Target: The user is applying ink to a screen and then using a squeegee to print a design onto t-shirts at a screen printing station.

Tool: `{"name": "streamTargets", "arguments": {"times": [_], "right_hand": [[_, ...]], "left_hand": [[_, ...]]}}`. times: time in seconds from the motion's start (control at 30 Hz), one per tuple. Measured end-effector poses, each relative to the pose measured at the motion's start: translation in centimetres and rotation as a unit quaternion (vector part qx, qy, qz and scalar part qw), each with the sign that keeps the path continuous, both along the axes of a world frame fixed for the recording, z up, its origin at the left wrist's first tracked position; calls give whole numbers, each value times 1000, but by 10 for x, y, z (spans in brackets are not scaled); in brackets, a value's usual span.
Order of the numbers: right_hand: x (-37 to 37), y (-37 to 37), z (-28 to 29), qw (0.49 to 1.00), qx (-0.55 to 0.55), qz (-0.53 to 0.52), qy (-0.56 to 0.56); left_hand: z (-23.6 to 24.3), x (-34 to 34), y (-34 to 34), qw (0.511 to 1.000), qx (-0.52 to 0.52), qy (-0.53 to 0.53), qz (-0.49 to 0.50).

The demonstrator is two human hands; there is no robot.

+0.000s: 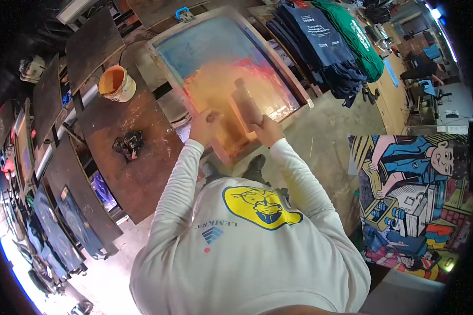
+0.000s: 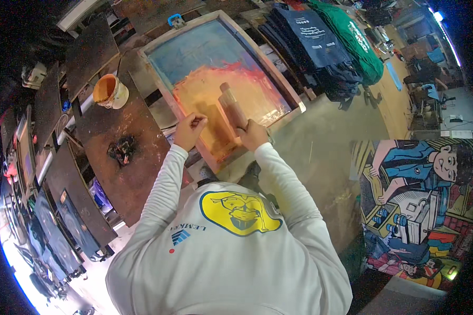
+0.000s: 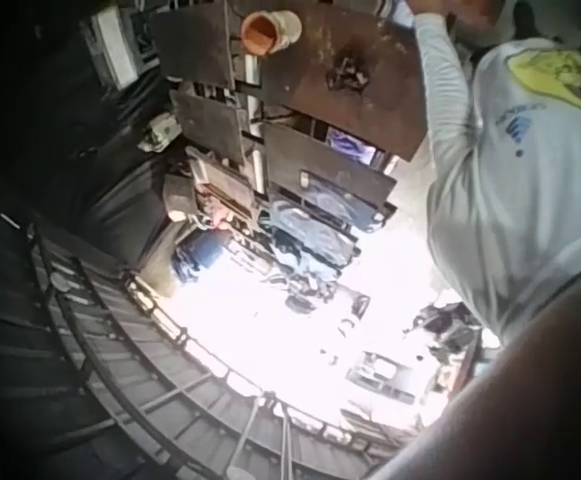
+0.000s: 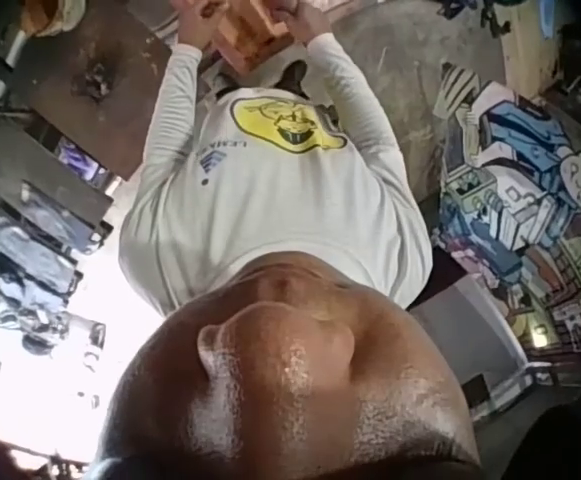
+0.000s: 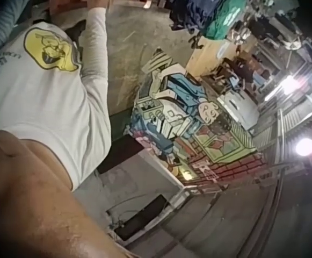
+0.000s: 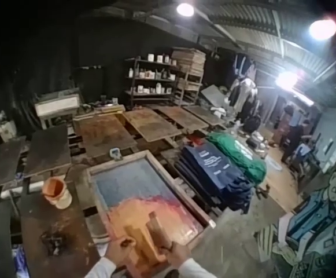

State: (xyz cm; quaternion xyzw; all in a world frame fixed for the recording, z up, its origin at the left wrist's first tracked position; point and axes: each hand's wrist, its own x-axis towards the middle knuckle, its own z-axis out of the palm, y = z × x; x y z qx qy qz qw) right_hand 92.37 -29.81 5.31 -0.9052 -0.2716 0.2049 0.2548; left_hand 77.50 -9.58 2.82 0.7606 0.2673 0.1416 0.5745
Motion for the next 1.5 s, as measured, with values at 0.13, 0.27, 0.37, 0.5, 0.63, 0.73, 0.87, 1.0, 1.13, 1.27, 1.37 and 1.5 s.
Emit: {"name": "streamTargets", "arguments": {"times": [0.13,0.27,0.37,0.5,0.63,0.73,0.87,1.0,1.13,1.27,1.37,1.5], "right_hand": [[-11,9,-2,996,-75,15,-45],[-20,19,4,992,-108,13,-57],[-28,25,6,991,-121,22,-59],[-42,29,3,989,-129,23,-72],[-69,35,-3,964,-190,66,-176],[-71,36,-13,973,-157,77,-150],[-93,39,-21,967,-116,103,-203],[-74,29,-26,970,-119,117,-178],[-22,15,-5,983,-103,131,-77],[29,5,14,980,-59,179,-63],[46,15,38,965,-48,252,-61],[75,36,31,948,-26,306,-83]], "left_hand": [[-4,4,0,998,-52,-33,6],[-16,19,2,998,-19,-44,46],[-6,62,26,977,135,-145,75],[19,132,43,932,299,-198,59],[30,151,17,908,342,141,-195],[14,138,22,924,326,154,-125],[-30,105,45,936,324,105,-85],[-21,69,37,967,241,0,-88],[1,56,32,889,413,-132,-147],[69,63,23,865,420,-87,-260],[49,68,43,883,391,65,-252],[60,74,45,891,384,130,-203]]}}
